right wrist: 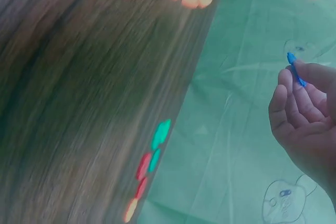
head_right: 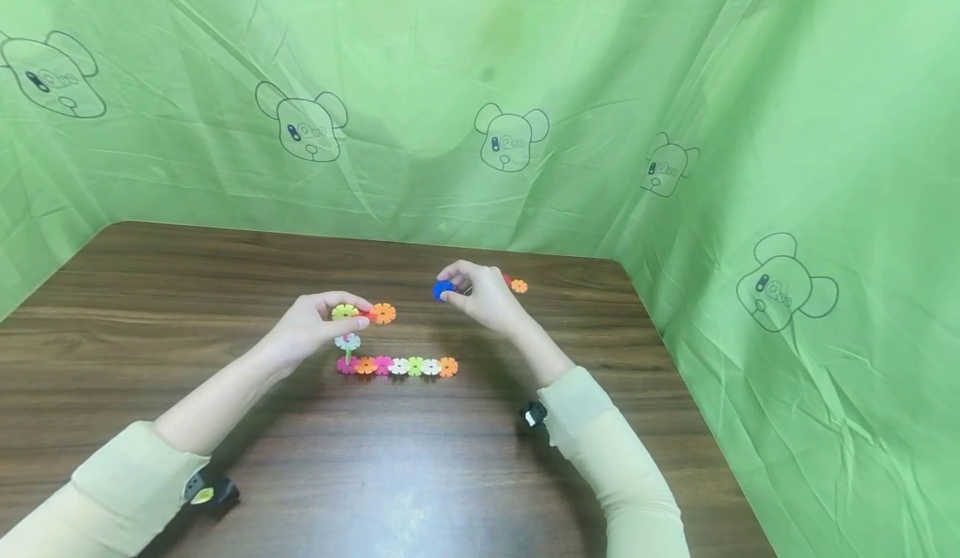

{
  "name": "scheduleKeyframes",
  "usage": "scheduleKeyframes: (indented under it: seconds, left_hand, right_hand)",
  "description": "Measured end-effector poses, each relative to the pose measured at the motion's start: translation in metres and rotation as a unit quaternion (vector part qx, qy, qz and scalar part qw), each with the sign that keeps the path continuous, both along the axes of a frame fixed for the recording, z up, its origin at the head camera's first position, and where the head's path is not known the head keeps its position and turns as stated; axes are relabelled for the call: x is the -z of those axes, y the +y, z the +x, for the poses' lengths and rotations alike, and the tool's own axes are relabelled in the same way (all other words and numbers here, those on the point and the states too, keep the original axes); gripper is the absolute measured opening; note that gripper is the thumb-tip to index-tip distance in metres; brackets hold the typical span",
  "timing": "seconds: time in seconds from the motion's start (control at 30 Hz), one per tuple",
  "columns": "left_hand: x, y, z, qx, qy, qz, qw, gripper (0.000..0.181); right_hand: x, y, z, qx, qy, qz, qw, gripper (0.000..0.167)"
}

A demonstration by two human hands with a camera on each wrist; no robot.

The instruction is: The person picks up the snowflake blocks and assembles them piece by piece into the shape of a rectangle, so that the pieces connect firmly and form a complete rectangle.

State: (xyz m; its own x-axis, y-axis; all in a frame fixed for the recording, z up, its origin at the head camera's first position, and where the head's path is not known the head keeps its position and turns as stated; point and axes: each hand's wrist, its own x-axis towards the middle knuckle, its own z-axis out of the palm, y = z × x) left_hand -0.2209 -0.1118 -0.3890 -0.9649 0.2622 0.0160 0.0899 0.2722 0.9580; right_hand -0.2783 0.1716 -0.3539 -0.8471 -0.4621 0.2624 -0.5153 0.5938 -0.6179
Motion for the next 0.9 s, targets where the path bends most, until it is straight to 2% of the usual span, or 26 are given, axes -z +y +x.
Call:
scheduleKeyframes:
  seconds: [0.07,0.2,0.3,0.4,0.47,0.57,0.9]
  left_hand:
    - [0.000,0.000,0.000,0.000,0.004,0.000,1.0000,0.028]
    - [-0.001,0.001,0.000,0.002,0.010,0.006,0.9999,0.027]
    - [-0.011,0.003,0.006,0.004,0.012,0.007,0.9999,0.025]
    - [-0.013,0.004,0.008,0.005,0.012,0.007,0.9999,0.023]
    - [-0.011,0.003,0.007,0.005,0.014,0.006,0.9999,0.024]
    - [-0.001,0.001,0.002,0.005,0.016,0.005,0.9998,0.026]
    - [-0.001,0.000,0.004,0.006,0.021,0.003,0.9998,0.027]
  right_hand:
    - [-0.002,-0.003,0.004,-0.001,-0.009,-0.012,0.9999,0.021]
    - [-0.004,-0.010,0.010,-0.010,-0.058,-0.065,0.9961,0.020]
    - [-0.011,-0.017,0.019,-0.011,-0.105,-0.097,0.9897,0.020]
    - [-0.009,-0.022,0.022,-0.010,-0.128,-0.106,0.9861,0.019]
    - [-0.004,-0.024,0.022,-0.013,-0.135,-0.112,0.9844,0.019]
    - [0.001,-0.028,0.023,-0.018,-0.146,-0.130,0.9805,0.017]
    - [0.004,-0.039,0.030,-0.023,-0.203,-0.170,0.9640,0.019]
